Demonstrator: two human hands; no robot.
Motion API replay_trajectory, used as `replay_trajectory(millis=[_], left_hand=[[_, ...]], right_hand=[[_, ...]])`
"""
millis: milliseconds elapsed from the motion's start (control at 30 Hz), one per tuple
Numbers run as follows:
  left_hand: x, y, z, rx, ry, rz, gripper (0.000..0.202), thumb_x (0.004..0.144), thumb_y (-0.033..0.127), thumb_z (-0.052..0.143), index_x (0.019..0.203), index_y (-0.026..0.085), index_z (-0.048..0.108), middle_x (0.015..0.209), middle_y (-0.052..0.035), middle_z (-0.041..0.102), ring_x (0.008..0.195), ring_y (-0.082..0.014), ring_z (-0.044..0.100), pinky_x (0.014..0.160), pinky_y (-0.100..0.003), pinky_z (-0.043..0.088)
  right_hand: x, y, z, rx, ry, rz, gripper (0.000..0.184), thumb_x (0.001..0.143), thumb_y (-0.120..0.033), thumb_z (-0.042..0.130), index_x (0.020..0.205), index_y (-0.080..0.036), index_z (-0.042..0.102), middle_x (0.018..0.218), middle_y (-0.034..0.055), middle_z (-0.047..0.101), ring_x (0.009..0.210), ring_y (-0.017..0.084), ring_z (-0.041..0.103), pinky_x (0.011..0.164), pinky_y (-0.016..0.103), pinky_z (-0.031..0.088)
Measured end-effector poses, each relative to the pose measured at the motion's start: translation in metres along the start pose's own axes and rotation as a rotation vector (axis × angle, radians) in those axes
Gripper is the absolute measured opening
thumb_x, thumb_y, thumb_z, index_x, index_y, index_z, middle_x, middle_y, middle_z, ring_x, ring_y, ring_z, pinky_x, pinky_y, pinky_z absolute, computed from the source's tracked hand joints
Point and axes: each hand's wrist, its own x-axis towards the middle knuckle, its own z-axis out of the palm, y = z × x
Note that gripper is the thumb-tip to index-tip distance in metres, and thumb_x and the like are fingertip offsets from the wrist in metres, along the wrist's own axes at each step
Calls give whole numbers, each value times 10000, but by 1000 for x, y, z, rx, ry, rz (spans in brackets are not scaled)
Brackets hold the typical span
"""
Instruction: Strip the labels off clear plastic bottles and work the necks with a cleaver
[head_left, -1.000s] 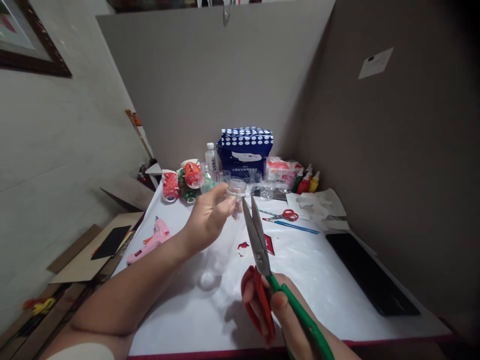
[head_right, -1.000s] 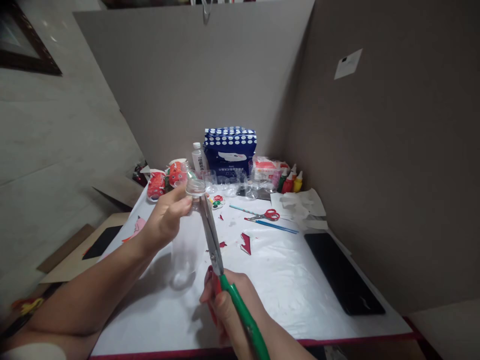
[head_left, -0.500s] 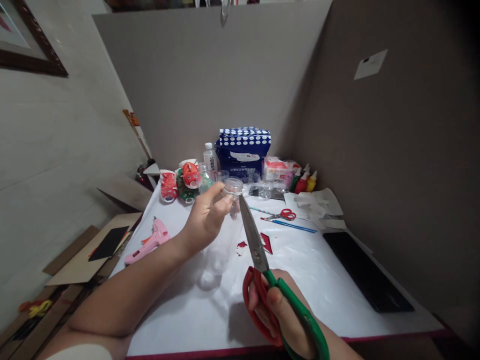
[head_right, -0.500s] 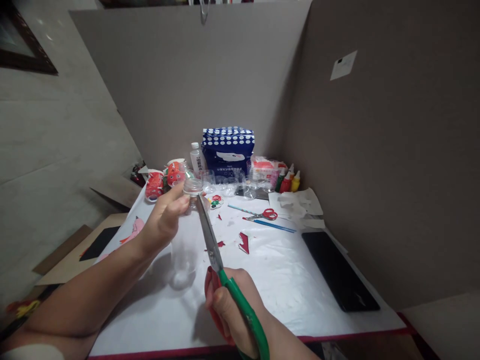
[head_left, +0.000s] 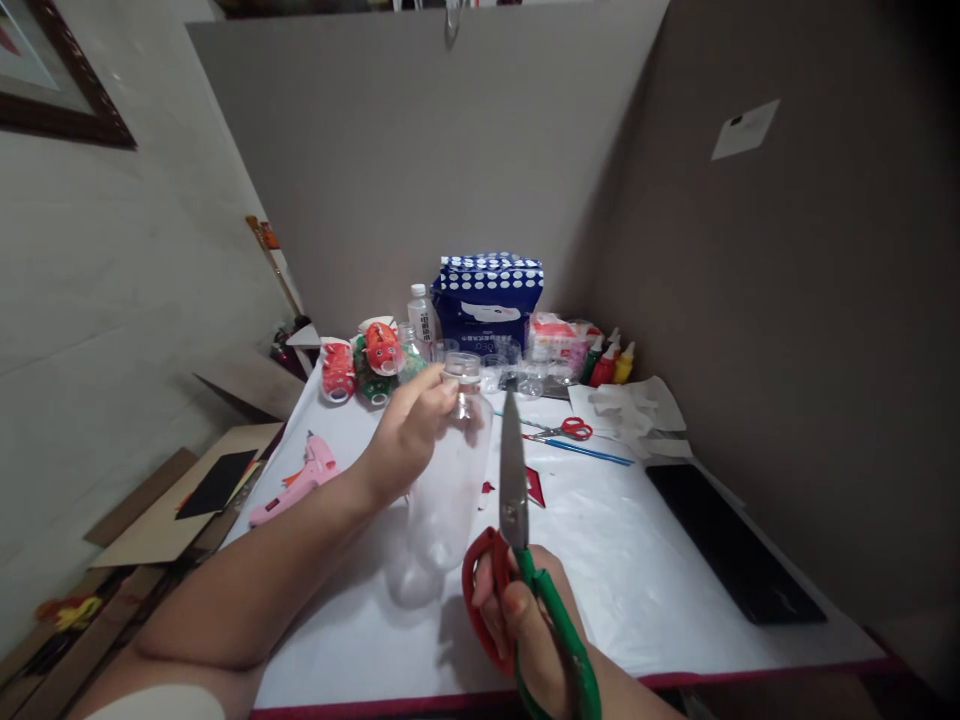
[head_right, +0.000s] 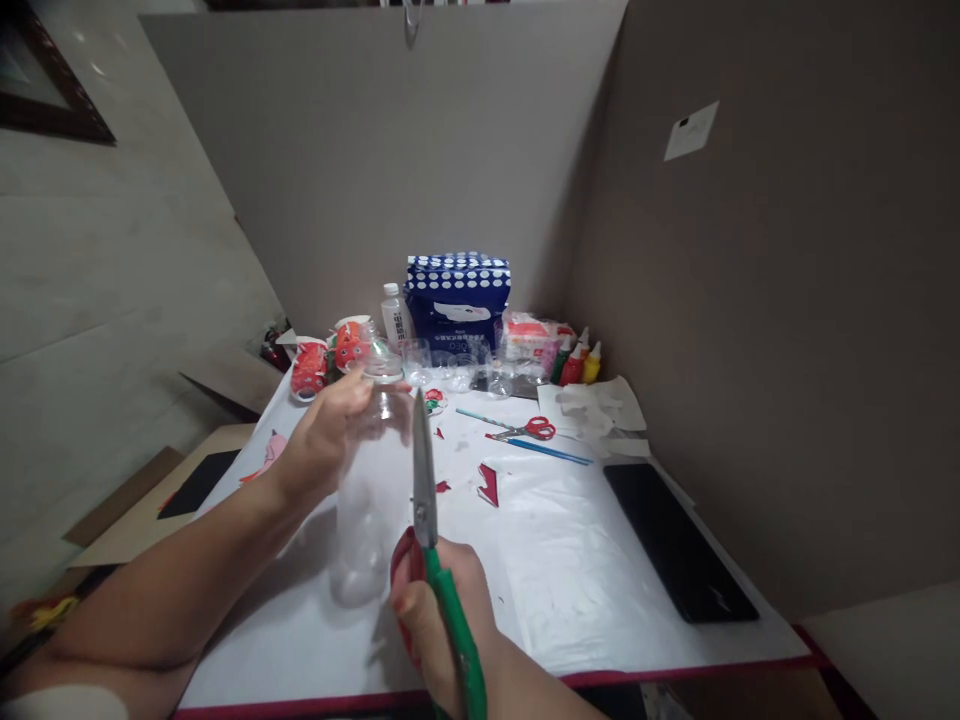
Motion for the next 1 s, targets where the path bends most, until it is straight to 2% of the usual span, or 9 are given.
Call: replay_trajectory(millis=[100,167,300,400,467,533,667,833,1000], left_hand=[[-1,-5,2,-113,0,-35,262,885,361,370,917,161,535,707,-12,608,614,-149,556,576,-284,410],[-1,-7,1,-121,11,-38,260,882,363,387,918,159,545,721,-18,625,611,-149,567,583,-287,420],[1,-6,-2,-138,-5,-33,253,880,367,399,892,162,546,722,-23,623,630,-149,573,590,-283,433],[2,-4,-4,-117,7,12,249,878,375,405,830,170,538,728,-25,625,622,-138,554,584,-274,419],[2,-3,-4,-83,13,28,250,880,376,402,798,176,527,708,-18,619,604,-131,538,576,-269,404],[2,-1,-3,-60,8,28,242,884,368,399,791,179,519,682,-8,598,600,-130,530,584,-270,408],[1,2,-3,-57,4,55,211,887,327,405,810,178,533,664,4,562,608,-129,523,622,-278,438],[0,4,-6,-23,-7,122,216,891,310,398,802,181,547,705,-7,596,625,-128,531,630,-275,435],[-2,6,-8,82,19,110,222,869,330,406,762,178,526,679,-13,565,652,-148,522,621,-284,411]], right_hand=[[2,0,1,101,82,-74,492,825,-660,462,729,-182,521,412,-90,356,318,57,318,320,176,256],[3,-1,-4,141,87,-92,483,858,-643,417,770,-182,533,417,-90,359,321,65,342,331,179,299],[-2,-8,-21,147,19,9,586,763,-757,421,757,-181,532,509,-53,449,376,83,433,357,195,356],[-9,-23,-31,157,-95,115,736,610,-881,348,758,-183,528,693,20,553,584,152,580,585,314,505],[-14,-36,-33,132,-201,140,841,527,-926,291,815,-180,552,771,57,577,737,220,620,756,411,500],[-17,-49,-32,97,-299,175,918,488,-947,279,892,-179,577,856,85,585,827,257,616,837,449,464],[-18,-61,-26,103,-395,285,946,462,-954,345,930,-175,607,853,70,562,755,242,604,755,376,460],[-19,-52,-26,103,-323,242,992,555,-939,112,869,-142,611,696,39,510,550,153,501,544,295,412],[-20,-44,-31,67,-392,230,1087,520,-942,12,883,-115,618,679,62,516,553,146,462,542,284,393]])
